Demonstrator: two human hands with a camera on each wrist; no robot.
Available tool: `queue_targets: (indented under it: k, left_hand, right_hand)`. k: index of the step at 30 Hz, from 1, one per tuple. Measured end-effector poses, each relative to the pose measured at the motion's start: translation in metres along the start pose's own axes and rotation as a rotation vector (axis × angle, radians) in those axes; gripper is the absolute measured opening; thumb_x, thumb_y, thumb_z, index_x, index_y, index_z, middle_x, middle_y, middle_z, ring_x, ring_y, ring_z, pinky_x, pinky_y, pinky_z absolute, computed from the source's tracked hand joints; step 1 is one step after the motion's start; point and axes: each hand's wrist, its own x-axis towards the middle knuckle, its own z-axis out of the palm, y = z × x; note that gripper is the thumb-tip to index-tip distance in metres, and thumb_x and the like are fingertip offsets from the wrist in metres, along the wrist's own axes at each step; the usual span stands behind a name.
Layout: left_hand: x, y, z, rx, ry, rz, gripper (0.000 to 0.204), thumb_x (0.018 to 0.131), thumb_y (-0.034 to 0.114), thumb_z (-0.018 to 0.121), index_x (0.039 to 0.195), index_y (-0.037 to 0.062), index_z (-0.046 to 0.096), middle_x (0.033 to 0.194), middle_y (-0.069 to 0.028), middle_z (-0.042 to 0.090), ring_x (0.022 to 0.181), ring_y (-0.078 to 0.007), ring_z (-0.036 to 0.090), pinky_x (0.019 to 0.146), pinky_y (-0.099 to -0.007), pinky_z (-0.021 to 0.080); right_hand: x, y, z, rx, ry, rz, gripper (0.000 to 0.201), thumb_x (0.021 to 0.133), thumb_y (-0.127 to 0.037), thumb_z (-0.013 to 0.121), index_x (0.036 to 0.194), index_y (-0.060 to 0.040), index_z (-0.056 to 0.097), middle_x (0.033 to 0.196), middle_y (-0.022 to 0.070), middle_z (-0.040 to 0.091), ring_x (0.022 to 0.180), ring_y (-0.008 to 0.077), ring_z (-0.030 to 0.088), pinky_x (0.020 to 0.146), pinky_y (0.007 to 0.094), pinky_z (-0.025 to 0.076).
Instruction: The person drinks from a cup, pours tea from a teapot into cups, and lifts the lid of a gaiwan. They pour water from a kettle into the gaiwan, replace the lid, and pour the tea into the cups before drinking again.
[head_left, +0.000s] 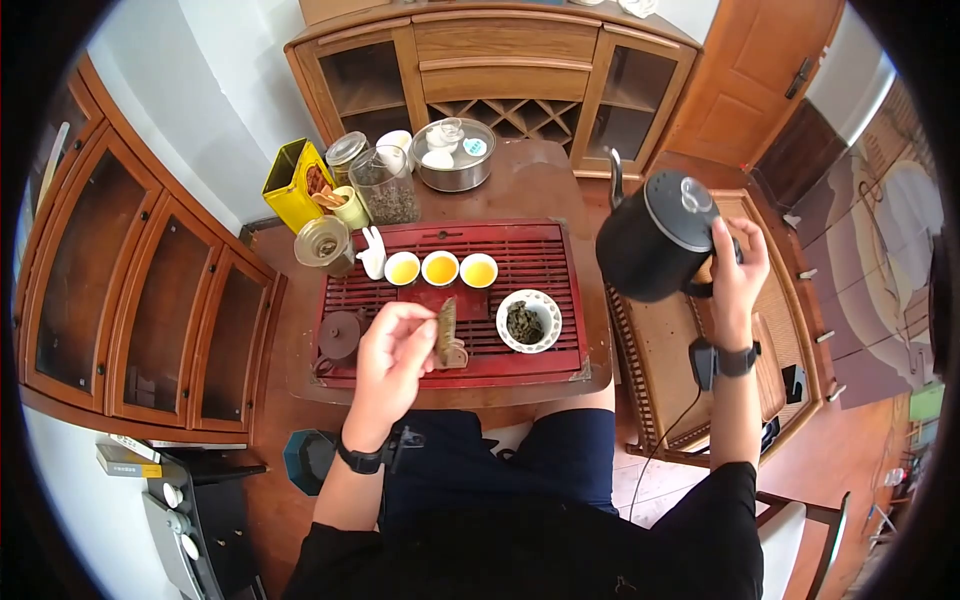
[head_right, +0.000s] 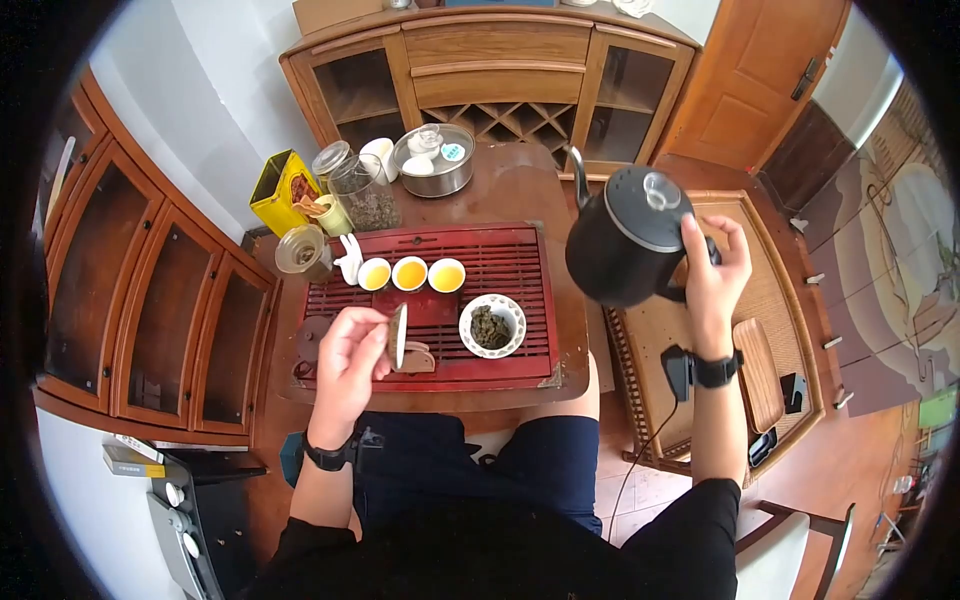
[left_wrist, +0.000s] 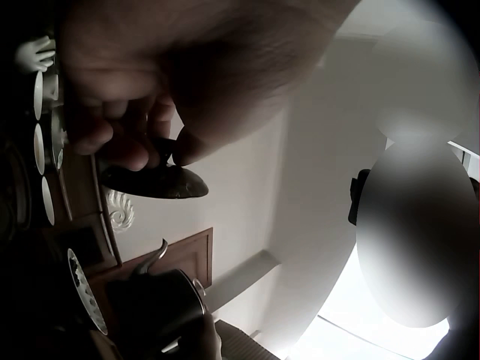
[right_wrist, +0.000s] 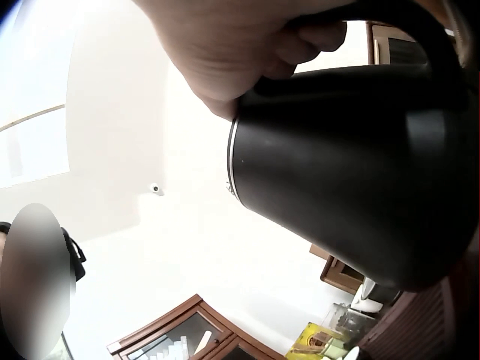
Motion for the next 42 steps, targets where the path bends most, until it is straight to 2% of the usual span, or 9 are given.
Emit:
queue_targets:
  k: [2, 7, 9, 13, 14, 18, 25, 33, 42]
  left_hand:
    - [-0.012, -0.002, -0.011, -0.001, 0.028, -0.014, 0.014, 0.105, 0.015, 0.061, 0.113, 0.0033, 0.059, 0.085, 0.0013, 0.061, 0.066, -0.0041, 0.055, 0.057, -0.0197, 0.044]
    - [-0.038, 0.002, -0.029, 0.010, 0.083, -0.039, 0.011, 0.105, 0.013, 0.059, 0.112, 0.0042, 0.060, 0.084, 0.0014, 0.061, 0.065, -0.0040, 0.054, 0.058, -0.0195, 0.043]
    - [-0.047, 0.004, -0.035, -0.005, 0.095, -0.023, 0.010, 0.106, 0.012, 0.058, 0.112, 0.0040, 0.060, 0.084, 0.0010, 0.061, 0.065, -0.0043, 0.054, 0.058, -0.0198, 0.043]
    - [-0.057, 0.005, -0.043, -0.002, 0.112, -0.003, 0.010, 0.106, 0.010, 0.058, 0.112, 0.0029, 0.060, 0.084, 0.0005, 0.061, 0.064, -0.0041, 0.053, 0.058, -0.0202, 0.043]
    - [-0.059, 0.004, -0.045, -0.006, 0.123, -0.003, 0.010, 0.106, 0.010, 0.058, 0.111, 0.0027, 0.060, 0.085, 0.0004, 0.062, 0.065, -0.0039, 0.053, 0.058, -0.0202, 0.043]
    - [-0.063, 0.000, -0.052, -0.005, 0.141, -0.007, 0.009, 0.106, 0.011, 0.058, 0.110, 0.0032, 0.061, 0.084, 0.0004, 0.063, 0.065, -0.0038, 0.054, 0.059, -0.0198, 0.044]
    - [-0.059, -0.019, -0.063, -0.023, 0.154, -0.033, 0.010, 0.106, 0.012, 0.058, 0.110, 0.0038, 0.061, 0.082, 0.0012, 0.062, 0.064, -0.0038, 0.054, 0.059, -0.0198, 0.044]
    - [-0.039, -0.056, -0.072, -0.175, 0.082, -0.097, 0.009, 0.107, 0.013, 0.055, 0.111, 0.0063, 0.060, 0.086, 0.0019, 0.061, 0.068, -0.0035, 0.054, 0.060, -0.0196, 0.043]
    - [-0.030, -0.071, -0.070, -0.258, 0.080, -0.096, 0.011, 0.109, 0.012, 0.050, 0.113, 0.0067, 0.059, 0.091, 0.0026, 0.061, 0.075, -0.0024, 0.056, 0.060, -0.0202, 0.044]
  right_hand:
    - [-0.020, -0.015, -0.008, -0.002, -0.039, 0.031, 0.024, 0.097, -0.011, 0.075, 0.113, -0.0058, 0.057, 0.062, -0.0079, 0.058, 0.054, -0.0031, 0.044, 0.050, 0.0170, 0.026]
    - [-0.050, -0.011, -0.029, -0.014, -0.077, 0.024, 0.023, 0.094, -0.010, 0.077, 0.108, -0.0056, 0.059, 0.062, -0.0074, 0.059, 0.053, -0.0029, 0.042, 0.050, 0.0167, 0.025]
    - [-0.059, -0.015, -0.033, -0.041, -0.148, 0.033, 0.023, 0.093, -0.009, 0.077, 0.107, -0.0057, 0.060, 0.063, -0.0065, 0.060, 0.054, -0.0031, 0.043, 0.051, 0.0163, 0.025]
    - [-0.072, -0.028, -0.029, -0.011, -0.216, 0.058, 0.025, 0.092, -0.007, 0.079, 0.108, -0.0046, 0.059, 0.070, -0.0020, 0.066, 0.060, -0.0010, 0.054, 0.054, 0.0142, 0.035]
    - [-0.074, -0.032, -0.028, -0.005, -0.240, 0.077, 0.027, 0.091, -0.007, 0.079, 0.108, -0.0039, 0.059, 0.075, 0.0010, 0.069, 0.062, 0.0011, 0.057, 0.056, 0.0147, 0.040]
    - [-0.076, -0.040, -0.027, -0.074, -0.284, 0.045, 0.028, 0.090, -0.007, 0.080, 0.108, -0.0036, 0.059, 0.077, 0.0024, 0.071, 0.064, 0.0022, 0.059, 0.058, 0.0158, 0.043]
    - [-0.076, -0.051, -0.019, -0.216, -0.355, 0.026, 0.032, 0.086, -0.012, 0.085, 0.105, -0.0033, 0.061, 0.077, 0.0033, 0.072, 0.067, 0.0027, 0.062, 0.061, 0.0165, 0.045]
    - [-0.073, -0.065, -0.010, -0.319, -0.420, 0.036, 0.034, 0.084, -0.018, 0.087, 0.105, -0.0036, 0.064, 0.073, 0.0006, 0.071, 0.066, 0.0011, 0.061, 0.061, 0.0162, 0.044]
    - [-0.069, -0.071, 0.001, -0.416, -0.462, 0.007, 0.036, 0.083, -0.023, 0.088, 0.104, -0.0045, 0.065, 0.078, 0.0021, 0.072, 0.073, 0.0048, 0.065, 0.068, 0.0203, 0.051]
